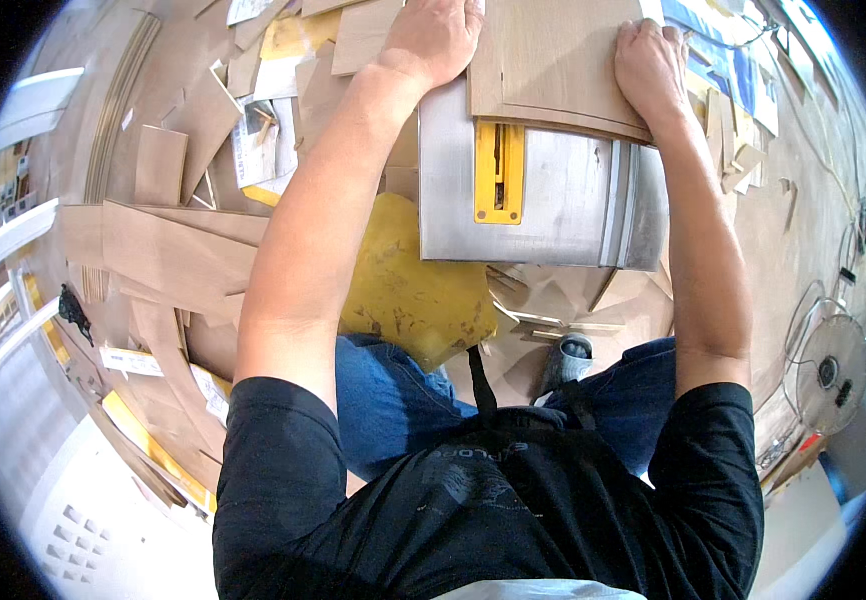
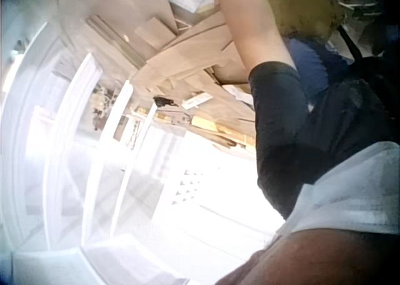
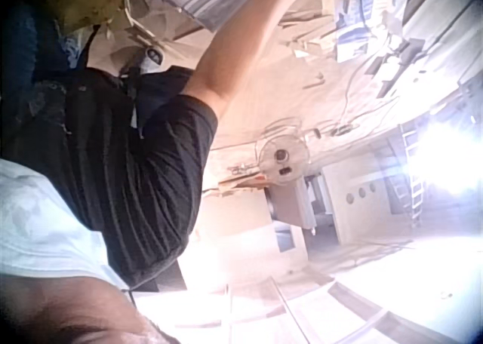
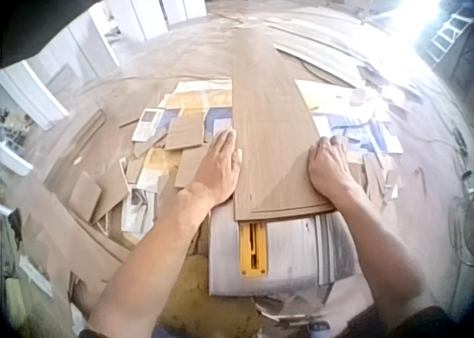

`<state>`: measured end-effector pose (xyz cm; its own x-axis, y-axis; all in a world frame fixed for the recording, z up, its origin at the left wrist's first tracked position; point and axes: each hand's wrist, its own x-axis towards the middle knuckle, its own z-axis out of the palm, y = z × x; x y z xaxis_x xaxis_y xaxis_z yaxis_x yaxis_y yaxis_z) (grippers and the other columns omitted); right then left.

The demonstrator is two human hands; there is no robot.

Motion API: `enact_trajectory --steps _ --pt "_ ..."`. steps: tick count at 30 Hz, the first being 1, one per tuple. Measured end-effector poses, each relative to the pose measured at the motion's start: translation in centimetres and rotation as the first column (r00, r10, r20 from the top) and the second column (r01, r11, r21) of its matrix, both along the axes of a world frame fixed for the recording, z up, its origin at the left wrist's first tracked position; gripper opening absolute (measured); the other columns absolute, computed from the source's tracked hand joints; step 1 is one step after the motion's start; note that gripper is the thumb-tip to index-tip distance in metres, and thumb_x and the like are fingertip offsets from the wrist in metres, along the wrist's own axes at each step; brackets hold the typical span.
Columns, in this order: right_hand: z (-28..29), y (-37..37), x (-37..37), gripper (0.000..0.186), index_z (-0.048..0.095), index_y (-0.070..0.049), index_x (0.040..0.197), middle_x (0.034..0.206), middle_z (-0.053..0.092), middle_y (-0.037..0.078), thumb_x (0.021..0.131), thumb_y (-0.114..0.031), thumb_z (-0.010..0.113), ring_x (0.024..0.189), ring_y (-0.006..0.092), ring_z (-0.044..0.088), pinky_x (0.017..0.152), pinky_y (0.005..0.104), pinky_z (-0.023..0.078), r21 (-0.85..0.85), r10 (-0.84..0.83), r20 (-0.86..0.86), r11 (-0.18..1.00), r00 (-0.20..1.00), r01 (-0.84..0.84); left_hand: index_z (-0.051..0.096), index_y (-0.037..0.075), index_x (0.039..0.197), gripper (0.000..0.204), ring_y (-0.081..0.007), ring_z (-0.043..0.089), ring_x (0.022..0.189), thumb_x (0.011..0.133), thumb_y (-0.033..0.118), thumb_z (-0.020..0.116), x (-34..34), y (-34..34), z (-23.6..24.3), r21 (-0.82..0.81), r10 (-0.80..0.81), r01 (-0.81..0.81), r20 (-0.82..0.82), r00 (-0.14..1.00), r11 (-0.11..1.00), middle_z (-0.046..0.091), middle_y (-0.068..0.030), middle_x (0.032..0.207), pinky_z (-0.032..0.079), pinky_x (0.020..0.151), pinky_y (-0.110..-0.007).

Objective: The person marks a wood-textured flooring plank using a square and pencil, then carries it to a table saw and makes several cuts to remove a rectangular section before fitting it into a corner of the room.

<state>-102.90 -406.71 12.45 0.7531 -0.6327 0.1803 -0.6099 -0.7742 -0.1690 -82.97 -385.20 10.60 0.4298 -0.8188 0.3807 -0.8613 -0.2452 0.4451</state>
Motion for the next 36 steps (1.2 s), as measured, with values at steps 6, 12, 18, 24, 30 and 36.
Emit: enact_trajectory --steps 6,12,18,24,30,36 --pt "0.21 0.39 -0.02 0.051 0.061 0.009 0.118 0.119 0.062 0.035 0.106 -0.035 0.039 0.12 0.0489 0.05 0.108 0.0555 0.035 0.021 0.001 0.028 1.0 1.0 -0.002 0.038 -0.015 0.146 0.055 -0.0438 0.036 0.145 0.105 0.022 0.04 -0.08 0.14 -0.16 -0.005 0.004 -0.004 0.006 1.0 1.0 0.041 -0.0343 0.151 0.028 0.124 -0.045" --pt "-0.13 0.14 -0.06 0.05 0.061 0.008 0.119 0.118 0.062 0.035 0.106 -0.035 0.039 0.12 0.049 0.05 0.108 0.056 0.035 -0.01 0.009 0.025 1.0 1.0 -0.009 0.038 -0.014 0.146 0.055 -0.0437 0.037 0.144 0.105 0.022 0.041 -0.09 0.03 -0.11 -0.012 0.008 -0.008 0.006 1.0 1.0 0.042 -0.0336 0.151 0.027 0.124 -0.044" --pt "-0.29 0.06 -0.12 0.052 0.062 0.007 0.118 0.118 0.062 0.035 0.106 -0.037 0.039 0.12 0.0489 0.051 0.108 0.0563 0.036 -0.029 -0.008 0.04 1.0 0.999 0.009 0.038 -0.014 0.147 0.055 -0.0431 0.036 0.145 0.105 0.023 0.04 -0.07 -0.02 -0.21 -0.01 0.009 -0.009 0.007 1.0 1.0 0.041 -0.0331 0.152 0.027 0.124 -0.044" --pt "0.32 0.7 0.06 0.051 0.062 0.008 0.118 0.119 0.062 0.035 0.105 -0.036 0.039 0.12 0.0488 0.052 0.108 0.0558 0.035 -0.006 -0.027 0.03 1.0 0.999 0.027 0.038 -0.014 0.147 0.056 -0.0436 0.035 0.145 0.105 0.023 0.04 -0.15 0.3 -0.22 -0.002 0.009 -0.009 -0.01 1.0 1.0 0.04 -0.0335 0.152 0.027 0.124 -0.045" --pt "-0.45 -0.14 -0.11 0.052 0.062 0.007 0.118 0.121 0.063 0.033 0.105 -0.037 0.037 0.121 0.0482 0.052 0.109 0.0553 0.035 -0.034 -0.005 0.005 0.999 1.0 0.005 0.037 -0.014 0.147 0.056 -0.0432 0.035 0.146 0.105 0.023 0.04 -0.15 0.26 -0.21 0.002 0.003 -0.003 -0.001 1.0 1.0 0.04 -0.0329 0.153 0.026 0.125 -0.044" --pt "-0.34 0.06 -0.14 0.05 0.062 0.007 0.117 0.12 0.063 0.032 0.105 -0.036 0.037 0.12 0.0481 0.052 0.109 0.0556 0.035 -0.021 -0.008 0.013 1.0 1.0 0.009 0.036 -0.015 0.148 0.057 -0.0429 0.034 0.146 0.106 0.023 0.039 -0.1 0.33 -0.19 0.018 -0.005 0.005 0.016 1.0 1.0 0.038 -0.0337 0.153 0.025 0.125 -0.044"
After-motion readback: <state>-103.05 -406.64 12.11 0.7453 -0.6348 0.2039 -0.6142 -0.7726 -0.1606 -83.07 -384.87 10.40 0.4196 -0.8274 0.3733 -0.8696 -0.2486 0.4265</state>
